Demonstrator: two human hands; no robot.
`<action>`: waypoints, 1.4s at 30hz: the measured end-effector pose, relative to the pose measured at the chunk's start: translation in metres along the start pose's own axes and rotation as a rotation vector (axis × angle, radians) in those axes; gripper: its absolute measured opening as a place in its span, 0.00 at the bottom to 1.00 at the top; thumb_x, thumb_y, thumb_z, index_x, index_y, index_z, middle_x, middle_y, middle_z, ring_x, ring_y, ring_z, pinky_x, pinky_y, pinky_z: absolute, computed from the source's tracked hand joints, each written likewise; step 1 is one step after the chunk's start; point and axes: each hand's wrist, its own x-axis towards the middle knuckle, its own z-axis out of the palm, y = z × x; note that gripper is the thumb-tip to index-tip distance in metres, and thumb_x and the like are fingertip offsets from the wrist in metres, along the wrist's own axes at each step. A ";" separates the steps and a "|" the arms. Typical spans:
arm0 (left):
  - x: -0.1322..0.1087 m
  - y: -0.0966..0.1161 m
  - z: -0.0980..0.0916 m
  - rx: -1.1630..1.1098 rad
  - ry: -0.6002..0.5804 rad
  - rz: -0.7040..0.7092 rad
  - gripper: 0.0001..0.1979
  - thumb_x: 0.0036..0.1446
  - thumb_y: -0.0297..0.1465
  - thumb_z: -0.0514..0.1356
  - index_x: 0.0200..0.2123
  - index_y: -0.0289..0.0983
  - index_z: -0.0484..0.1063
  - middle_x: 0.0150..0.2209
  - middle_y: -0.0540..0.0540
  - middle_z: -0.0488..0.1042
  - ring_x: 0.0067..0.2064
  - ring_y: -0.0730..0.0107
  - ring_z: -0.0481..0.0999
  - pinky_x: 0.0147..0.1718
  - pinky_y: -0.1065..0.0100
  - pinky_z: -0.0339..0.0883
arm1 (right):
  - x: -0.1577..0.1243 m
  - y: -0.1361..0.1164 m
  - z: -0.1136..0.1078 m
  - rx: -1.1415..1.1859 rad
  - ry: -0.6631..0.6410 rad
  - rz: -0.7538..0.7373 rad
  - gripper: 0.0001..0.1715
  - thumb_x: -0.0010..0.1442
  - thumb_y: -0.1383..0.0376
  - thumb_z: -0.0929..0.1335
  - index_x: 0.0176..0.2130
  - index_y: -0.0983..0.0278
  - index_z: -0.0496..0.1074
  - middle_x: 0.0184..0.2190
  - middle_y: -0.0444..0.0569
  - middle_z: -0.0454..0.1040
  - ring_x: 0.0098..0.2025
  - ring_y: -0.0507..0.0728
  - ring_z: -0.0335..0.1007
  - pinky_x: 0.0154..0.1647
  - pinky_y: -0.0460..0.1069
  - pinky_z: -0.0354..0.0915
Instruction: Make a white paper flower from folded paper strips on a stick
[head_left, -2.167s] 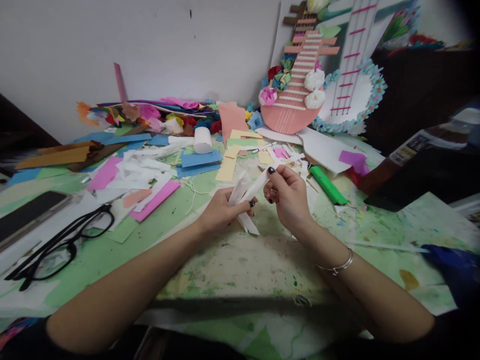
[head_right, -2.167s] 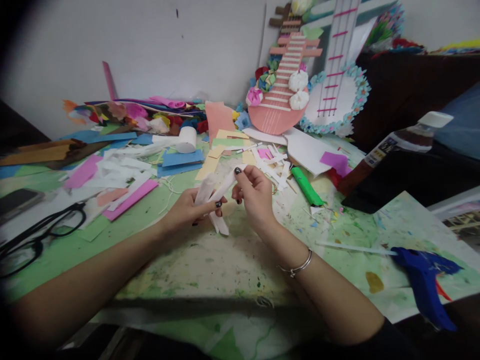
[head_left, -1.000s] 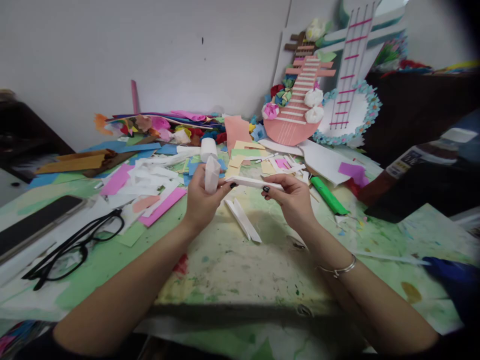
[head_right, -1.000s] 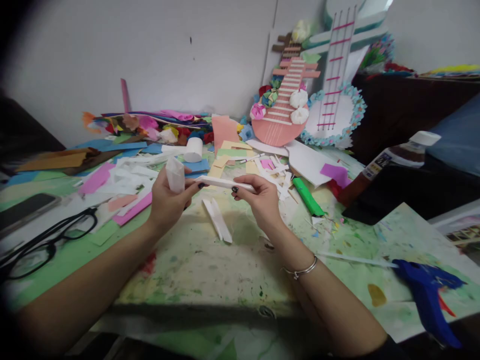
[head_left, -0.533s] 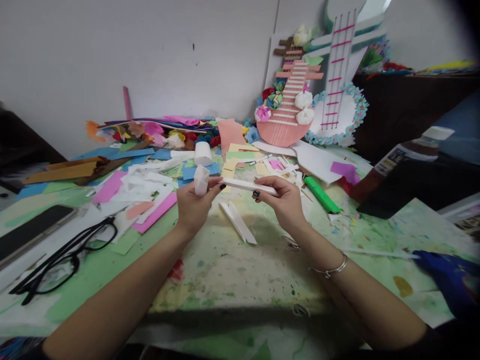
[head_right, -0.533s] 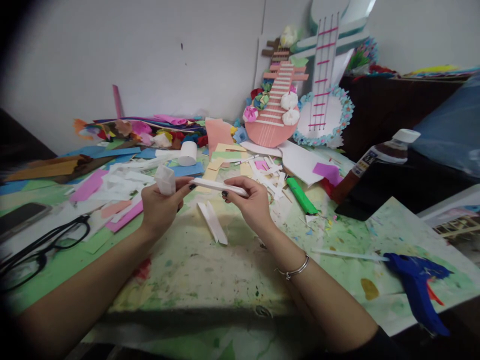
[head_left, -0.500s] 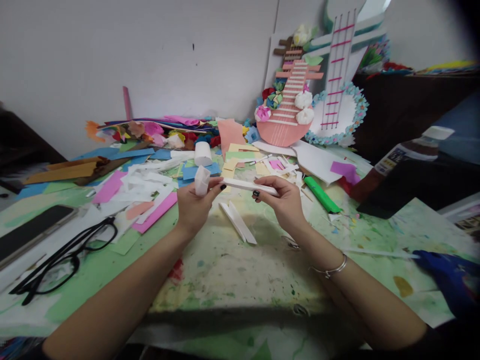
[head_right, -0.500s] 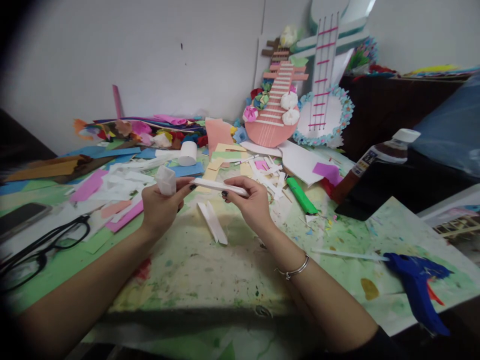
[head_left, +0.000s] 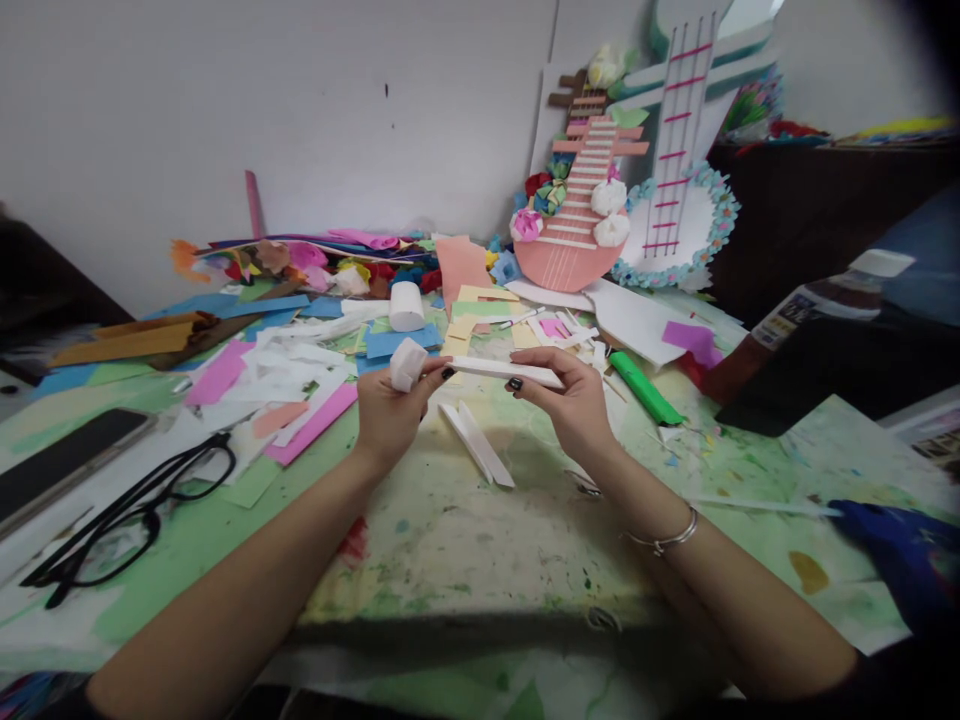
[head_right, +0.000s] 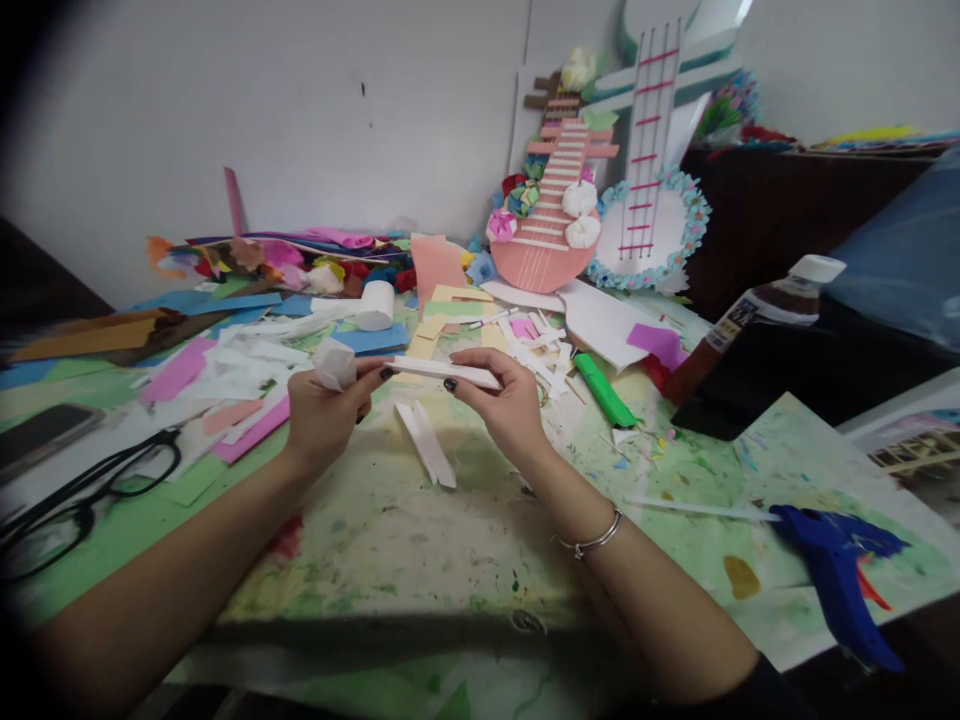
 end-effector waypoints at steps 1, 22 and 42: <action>0.002 -0.001 -0.001 -0.020 0.017 0.001 0.12 0.46 0.35 0.68 0.35 0.35 0.81 0.14 0.56 0.59 0.17 0.82 0.53 0.15 0.75 0.46 | 0.000 0.000 0.000 0.025 -0.001 -0.010 0.12 0.50 0.64 0.74 0.38 0.61 0.76 0.35 0.45 0.77 0.33 0.51 0.73 0.36 0.48 0.71; 0.010 0.002 -0.004 -0.085 0.076 -0.034 0.14 0.44 0.34 0.70 0.34 0.32 0.80 0.14 0.56 0.62 0.16 0.83 0.55 0.14 0.75 0.46 | 0.007 -0.005 -0.004 0.025 0.094 -0.010 0.06 0.52 0.63 0.72 0.30 0.65 0.77 0.36 0.49 0.77 0.30 0.51 0.75 0.32 0.48 0.75; 0.011 -0.006 -0.005 -0.127 0.064 0.011 0.14 0.46 0.33 0.69 0.37 0.32 0.80 0.16 0.56 0.60 0.16 0.84 0.53 0.14 0.76 0.45 | 0.008 -0.006 -0.005 -0.049 0.134 0.034 0.05 0.50 0.65 0.71 0.27 0.66 0.74 0.32 0.48 0.76 0.28 0.50 0.74 0.32 0.47 0.76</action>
